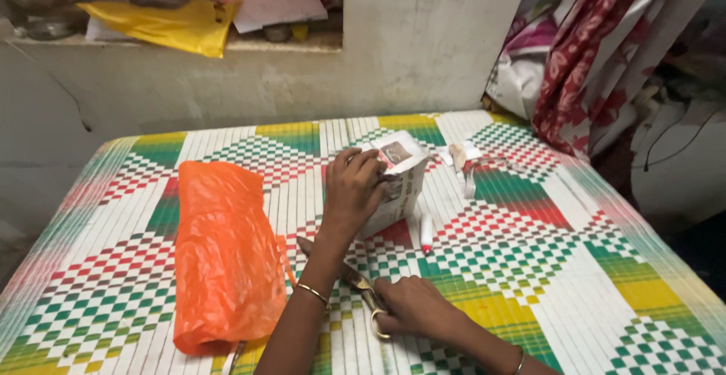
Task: The person wraps a small rectangular box with newspaper, using a glue stick to secure the paper and scissors to trim excess. They fold the edges neatly and press them down to adhere, then trim the top edges and apply more glue to finish the wrapping.
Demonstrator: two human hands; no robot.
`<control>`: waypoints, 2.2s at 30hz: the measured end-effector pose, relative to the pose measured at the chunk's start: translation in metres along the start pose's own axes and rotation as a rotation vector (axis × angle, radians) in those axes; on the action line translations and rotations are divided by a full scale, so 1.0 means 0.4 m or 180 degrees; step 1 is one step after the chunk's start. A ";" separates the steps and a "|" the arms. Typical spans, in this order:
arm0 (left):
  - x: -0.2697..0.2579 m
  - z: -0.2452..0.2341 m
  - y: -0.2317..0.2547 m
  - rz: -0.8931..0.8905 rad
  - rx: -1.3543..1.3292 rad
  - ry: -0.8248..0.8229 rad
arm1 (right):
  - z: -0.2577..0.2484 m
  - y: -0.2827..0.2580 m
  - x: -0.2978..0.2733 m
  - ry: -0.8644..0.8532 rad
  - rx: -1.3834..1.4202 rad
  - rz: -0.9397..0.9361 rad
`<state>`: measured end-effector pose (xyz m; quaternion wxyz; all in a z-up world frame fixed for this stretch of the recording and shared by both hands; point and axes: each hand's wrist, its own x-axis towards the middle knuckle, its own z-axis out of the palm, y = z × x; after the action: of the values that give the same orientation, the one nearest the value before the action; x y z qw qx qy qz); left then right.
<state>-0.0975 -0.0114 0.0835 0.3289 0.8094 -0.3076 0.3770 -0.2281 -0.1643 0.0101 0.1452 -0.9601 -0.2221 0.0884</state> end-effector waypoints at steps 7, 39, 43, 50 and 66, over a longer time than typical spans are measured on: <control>0.006 -0.001 -0.024 -0.0183 -0.0293 -0.0080 | -0.003 0.104 0.046 -0.0184 0.0717 -0.0129; -0.088 0.093 -0.317 -0.2258 -0.2970 0.1009 | 0.005 0.438 -0.131 0.0830 0.3437 0.0153; -0.085 0.085 -0.319 -0.2072 -0.3011 0.0870 | 0.016 0.469 -0.100 0.0913 0.2970 0.0195; -0.091 0.068 -0.328 -0.1623 -0.3173 0.0791 | 0.048 0.482 -0.078 0.0584 0.2390 0.0515; -0.019 0.038 -0.190 -0.2020 -0.3038 0.0283 | -0.162 0.387 -0.123 0.2562 -0.1199 0.0349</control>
<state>-0.0386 0.0240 0.0470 0.7675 0.6073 -0.1716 0.1129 -0.1942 -0.3350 0.0270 0.0377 -0.9381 -0.1089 -0.3266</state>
